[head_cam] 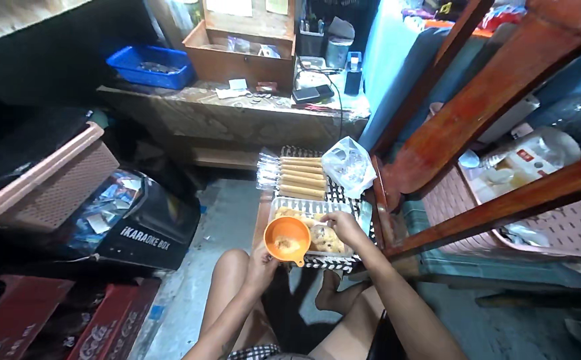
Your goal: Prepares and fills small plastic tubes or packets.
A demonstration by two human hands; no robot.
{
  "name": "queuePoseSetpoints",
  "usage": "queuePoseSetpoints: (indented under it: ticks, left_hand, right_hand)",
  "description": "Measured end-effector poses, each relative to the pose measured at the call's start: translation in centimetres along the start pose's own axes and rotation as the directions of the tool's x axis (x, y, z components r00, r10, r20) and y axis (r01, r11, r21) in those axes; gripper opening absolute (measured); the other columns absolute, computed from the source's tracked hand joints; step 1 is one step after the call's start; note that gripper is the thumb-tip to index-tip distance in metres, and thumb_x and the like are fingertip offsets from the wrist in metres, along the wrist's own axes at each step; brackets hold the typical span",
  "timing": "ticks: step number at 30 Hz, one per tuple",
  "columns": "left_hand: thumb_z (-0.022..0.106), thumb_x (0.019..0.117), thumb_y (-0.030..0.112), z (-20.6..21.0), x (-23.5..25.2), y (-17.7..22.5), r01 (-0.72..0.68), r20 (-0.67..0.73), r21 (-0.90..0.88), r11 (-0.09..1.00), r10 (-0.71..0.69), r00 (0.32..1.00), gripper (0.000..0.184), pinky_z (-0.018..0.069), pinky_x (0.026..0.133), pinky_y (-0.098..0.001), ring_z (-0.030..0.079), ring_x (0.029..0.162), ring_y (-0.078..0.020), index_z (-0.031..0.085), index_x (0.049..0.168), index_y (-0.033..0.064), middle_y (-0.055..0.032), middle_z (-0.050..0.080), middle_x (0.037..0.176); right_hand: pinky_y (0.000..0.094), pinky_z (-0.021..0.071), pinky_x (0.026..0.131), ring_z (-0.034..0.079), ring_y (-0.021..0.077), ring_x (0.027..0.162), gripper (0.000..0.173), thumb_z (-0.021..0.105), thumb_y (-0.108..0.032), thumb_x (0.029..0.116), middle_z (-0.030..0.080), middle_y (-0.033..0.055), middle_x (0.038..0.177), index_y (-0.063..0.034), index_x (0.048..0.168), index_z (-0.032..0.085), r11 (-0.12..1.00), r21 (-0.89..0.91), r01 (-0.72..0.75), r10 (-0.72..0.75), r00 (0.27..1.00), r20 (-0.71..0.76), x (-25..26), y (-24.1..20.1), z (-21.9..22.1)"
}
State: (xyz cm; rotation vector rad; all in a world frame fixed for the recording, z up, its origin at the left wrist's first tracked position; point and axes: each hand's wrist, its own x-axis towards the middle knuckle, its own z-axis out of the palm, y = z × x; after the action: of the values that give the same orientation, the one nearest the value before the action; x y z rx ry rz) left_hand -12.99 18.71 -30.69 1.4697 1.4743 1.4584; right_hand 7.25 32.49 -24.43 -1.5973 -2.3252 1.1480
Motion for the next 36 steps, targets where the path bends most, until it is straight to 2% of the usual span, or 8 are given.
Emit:
queuePoseSetpoints:
  ticks: [7,12,19,23,25,28,31,36]
  left_hand:
    - [0.065,0.0886,0.000,0.4,0.2,0.7,-0.009,0.017,0.017,1.000,0.009,1.000,0.018,0.0476,0.101,-0.0213,0.063,0.112,-0.0067,0.073,0.103,-0.0074,-0.0178,0.069,0.119]
    - [0.066,0.0901,0.007,0.8,0.3,1.1,0.032,0.046,0.055,0.998,-0.035,0.998,0.016,0.0489,0.095,-0.0251,0.063,0.105,-0.0072,0.076,0.099,-0.0019,-0.0108,0.069,0.109]
    - [0.067,0.0904,0.009,1.3,0.3,0.9,-0.028,0.061,0.024,0.999,0.026,0.998,0.016,0.0488,0.091,-0.0200,0.062,0.099,-0.0053,0.076,0.096,-0.0035,-0.0108,0.068,0.102]
    - [0.067,0.0895,0.009,1.3,0.0,1.5,-0.035,0.041,0.039,0.999,0.033,0.999,0.016,0.0480,0.088,-0.0177,0.061,0.094,-0.0029,0.076,0.094,-0.0039,-0.0090,0.067,0.096]
    - [0.067,0.0900,0.008,1.3,-0.1,2.4,-0.023,0.019,0.059,0.998,0.022,1.000,0.016,0.0471,0.087,-0.0174,0.060,0.092,-0.0027,0.075,0.095,-0.0051,-0.0088,0.066,0.093]
    - [0.067,0.0895,0.009,1.3,0.1,1.2,-0.036,0.036,0.016,0.999,0.036,0.999,0.016,0.0482,0.089,-0.0183,0.061,0.096,-0.0029,0.076,0.095,-0.0036,-0.0089,0.068,0.097]
    - [0.068,0.0902,0.011,1.3,0.1,0.5,-0.038,0.051,-0.017,0.999,0.039,0.998,0.018,0.0483,0.092,-0.0169,0.061,0.100,-0.0017,0.076,0.099,-0.0028,-0.0092,0.068,0.102]
    - [0.067,0.0884,0.005,1.0,-0.1,1.3,-0.017,0.021,-0.032,0.999,0.018,1.000,0.017,0.0472,0.095,-0.0178,0.062,0.104,-0.0026,0.075,0.099,-0.0060,-0.0122,0.070,0.107]
  right_hand:
    - [0.0532,0.0517,0.095,0.067,0.0350,0.106,0.025,0.054,0.000,0.1034,0.069,0.0206,0.117,-0.0038,0.120,0.073,0.994,-0.075,0.083,-0.094,0.984,-0.154,-4.0,-2.0,-5.7]
    - [0.0503,0.0529,0.092,0.068,0.0317,0.101,0.022,0.059,0.002,0.1013,0.071,0.0174,0.112,-0.0051,0.115,0.075,0.955,-0.211,0.210,-0.231,0.970,-0.079,-7.0,-5.8,-8.0]
    - [0.0551,0.0538,0.090,0.066,0.0406,0.106,0.018,0.063,0.006,0.0937,0.069,0.0216,0.106,-0.0003,0.104,0.075,0.744,-0.622,0.242,-0.224,0.969,0.109,-9.4,-12.2,-4.4]
    - [0.0461,0.0497,0.090,0.062,0.0351,0.108,0.016,0.056,0.006,0.0962,0.064,0.0207,0.110,0.0057,0.102,0.070,0.595,-0.757,0.270,-0.210,0.961,0.177,-11.2,-15.6,-2.3]
    - [0.0422,0.0504,0.083,0.065,0.0313,0.099,0.014,0.058,0.006,0.0939,0.066,0.0181,0.102,0.0040,0.096,0.072,0.527,-0.803,0.278,-0.331,0.937,0.107,-11.9,-15.7,-1.6]
    - [0.0469,0.0537,0.078,0.067,0.0364,0.093,0.007,0.068,0.009,0.0859,0.067,0.0204,0.095,0.0042,0.089,0.074,0.591,-0.775,0.224,-0.455,0.886,-0.091,-12.3,-14.3,-2.3]
    - [0.0548,0.0531,0.082,0.066,0.0434,0.098,0.008,0.068,0.012,0.0858,0.067,0.0257,0.098,0.0076,0.090,0.072,0.661,-0.745,0.084,-0.336,0.921,-0.195,-9.8,-10.8,-3.7]
    - [0.0596,0.0449,0.103,0.060,0.0456,0.121,0.021,0.053,0.005,0.1002,0.066,0.0284,0.121,0.0081,0.108,0.072,0.794,-0.597,-0.114,0.107,0.993,-0.047,-3.4,-3.1,-2.4]
